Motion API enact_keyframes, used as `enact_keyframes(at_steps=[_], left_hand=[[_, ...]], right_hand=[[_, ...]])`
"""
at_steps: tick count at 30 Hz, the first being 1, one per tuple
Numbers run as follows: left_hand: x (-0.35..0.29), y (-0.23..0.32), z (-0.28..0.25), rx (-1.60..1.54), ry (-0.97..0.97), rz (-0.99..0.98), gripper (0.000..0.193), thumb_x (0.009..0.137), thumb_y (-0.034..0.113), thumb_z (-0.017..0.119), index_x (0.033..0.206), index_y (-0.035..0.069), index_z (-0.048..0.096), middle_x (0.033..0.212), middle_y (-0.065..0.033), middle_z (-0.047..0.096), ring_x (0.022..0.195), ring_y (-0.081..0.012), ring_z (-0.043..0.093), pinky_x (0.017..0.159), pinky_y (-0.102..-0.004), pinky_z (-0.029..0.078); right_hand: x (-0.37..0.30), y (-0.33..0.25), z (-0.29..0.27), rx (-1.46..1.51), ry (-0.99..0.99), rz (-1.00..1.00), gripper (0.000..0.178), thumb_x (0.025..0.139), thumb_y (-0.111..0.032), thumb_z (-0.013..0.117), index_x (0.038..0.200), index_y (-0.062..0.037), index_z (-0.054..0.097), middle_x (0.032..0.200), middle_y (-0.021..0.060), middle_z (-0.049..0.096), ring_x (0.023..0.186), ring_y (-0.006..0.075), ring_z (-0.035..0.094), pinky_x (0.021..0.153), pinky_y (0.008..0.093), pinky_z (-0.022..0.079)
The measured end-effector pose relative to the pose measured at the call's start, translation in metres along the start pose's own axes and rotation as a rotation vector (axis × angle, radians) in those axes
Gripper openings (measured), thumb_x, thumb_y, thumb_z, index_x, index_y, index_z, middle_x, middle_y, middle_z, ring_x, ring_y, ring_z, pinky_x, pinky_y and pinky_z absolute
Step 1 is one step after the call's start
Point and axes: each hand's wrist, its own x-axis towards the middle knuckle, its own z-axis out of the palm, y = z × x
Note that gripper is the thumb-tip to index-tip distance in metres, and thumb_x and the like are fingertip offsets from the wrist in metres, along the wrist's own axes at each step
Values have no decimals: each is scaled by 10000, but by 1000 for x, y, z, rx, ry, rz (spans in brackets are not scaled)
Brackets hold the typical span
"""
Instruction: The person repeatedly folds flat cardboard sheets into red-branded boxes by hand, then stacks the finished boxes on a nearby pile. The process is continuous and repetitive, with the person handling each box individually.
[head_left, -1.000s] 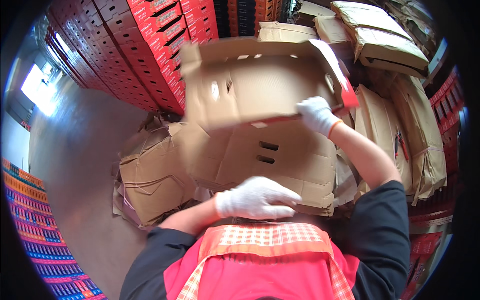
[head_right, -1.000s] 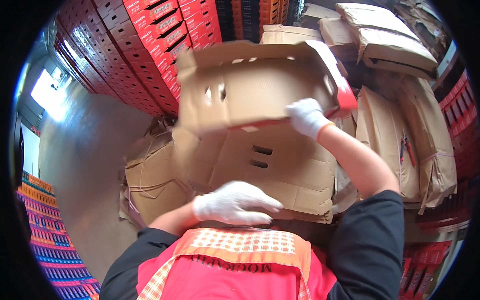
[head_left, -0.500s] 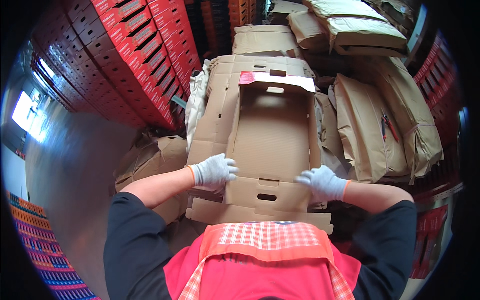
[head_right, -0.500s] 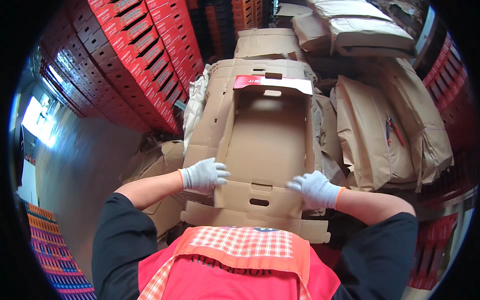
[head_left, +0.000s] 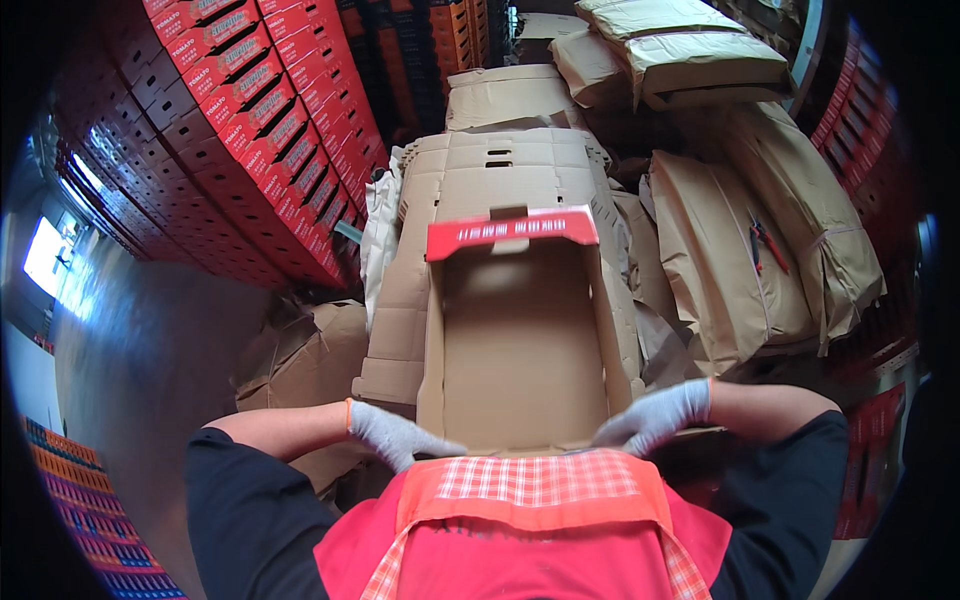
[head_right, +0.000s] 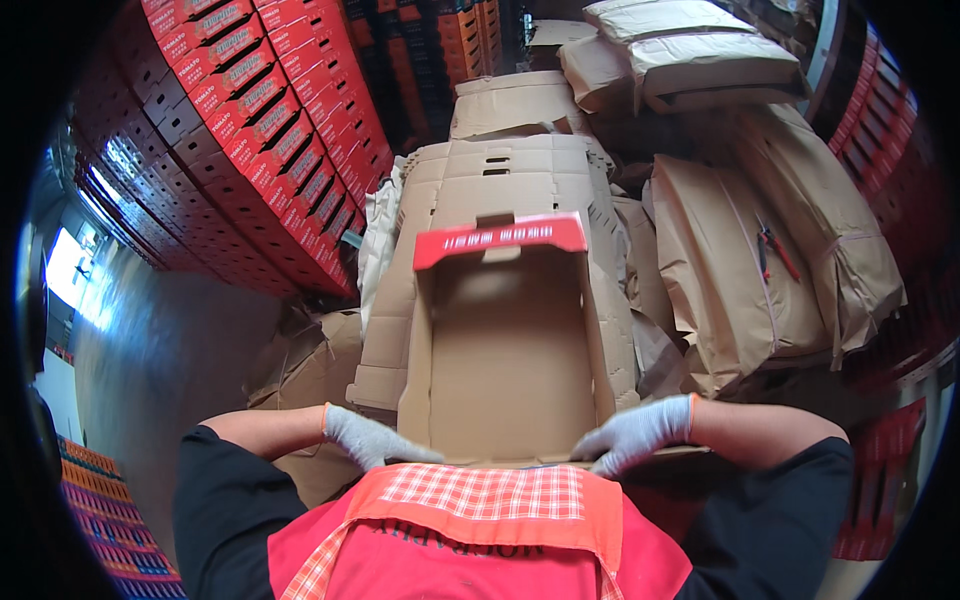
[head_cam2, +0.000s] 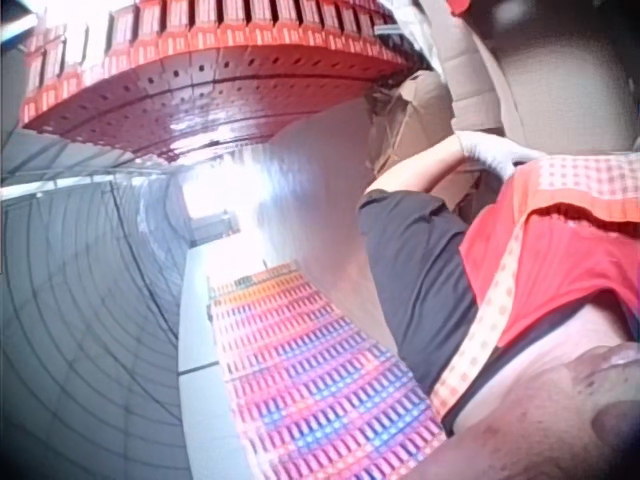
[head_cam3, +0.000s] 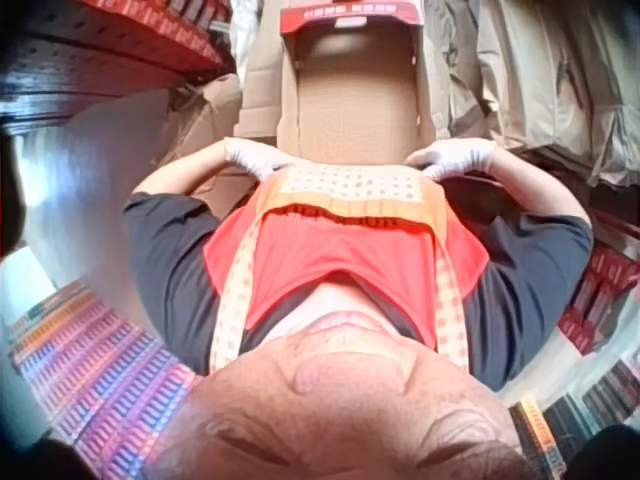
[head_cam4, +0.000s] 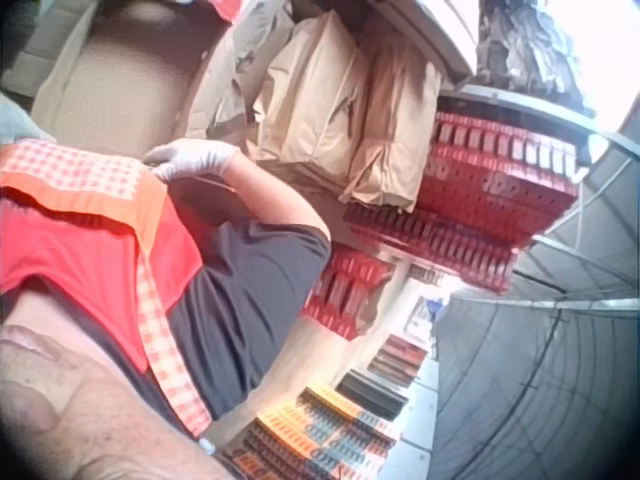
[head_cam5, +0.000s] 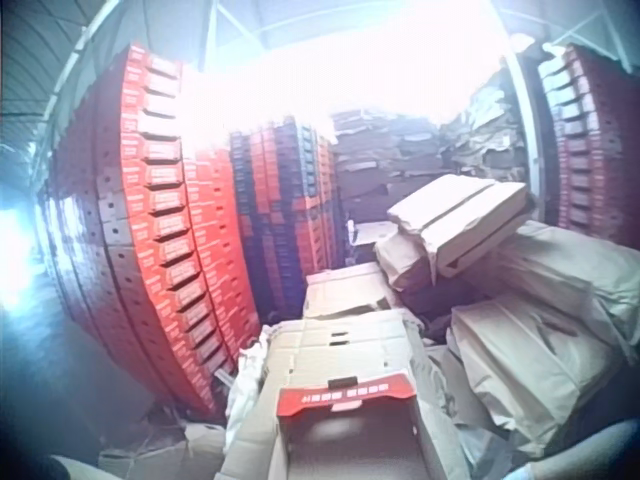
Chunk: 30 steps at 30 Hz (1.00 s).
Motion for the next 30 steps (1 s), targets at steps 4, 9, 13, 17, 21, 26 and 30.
enact_keyframes(at_steps=[4,9,13,17,21,26,30], left_hand=[[-28,-10,-21,264,93,-328,513,882,217,684,1383,241,578,1144,-119,711,957,-202,683,888,-315,503],[-14,-71,-59,1168,1161,-355,603,903,335,657,1451,147,493,1430,-162,519,1321,-330,477,1114,-517,316],[46,-135,-71,-498,1483,290,627,986,283,587,1520,43,362,1559,-95,374,1390,-221,414,1161,-373,309],[73,-152,-71,-1082,1427,454,678,943,103,568,1548,13,277,1503,-65,425,1251,-119,481,1098,-277,372],[87,-136,-57,-1126,1524,422,734,884,85,578,1538,-26,266,1334,-50,557,1082,-114,565,1044,-286,427],[133,-120,-18,-1500,1370,622,306,794,273,589,998,46,594,1146,-150,658,1069,-302,639,963,-486,520],[182,-109,2,-1816,757,538,324,882,232,512,1120,37,614,1163,-156,650,1102,-330,626,987,-533,500]], right_hand=[[4,11,1,-260,344,104,534,889,-452,635,1292,-102,605,1110,188,692,1017,378,663,907,433,520],[16,50,-48,-696,1321,-137,597,691,-333,837,1179,-75,610,1189,152,644,1100,340,629,930,408,517],[59,79,-71,-42,1493,144,782,817,-377,772,1431,-14,455,1430,213,512,1361,311,469,1129,361,374],[95,112,-85,1169,1327,-438,705,849,-164,665,1486,-34,393,1206,110,611,1067,191,601,915,287,490],[60,123,-100,1259,1219,-414,522,805,-87,610,1323,-70,540,912,42,625,770,138,622,711,273,524],[-32,15,-115,691,1285,-532,786,730,-99,628,1476,5,404,1180,107,622,918,148,621,839,264,509],[-72,-110,-92,98,1375,-126,746,679,-57,626,1407,-5,469,1292,113,574,1174,175,536,1011,287,439]])
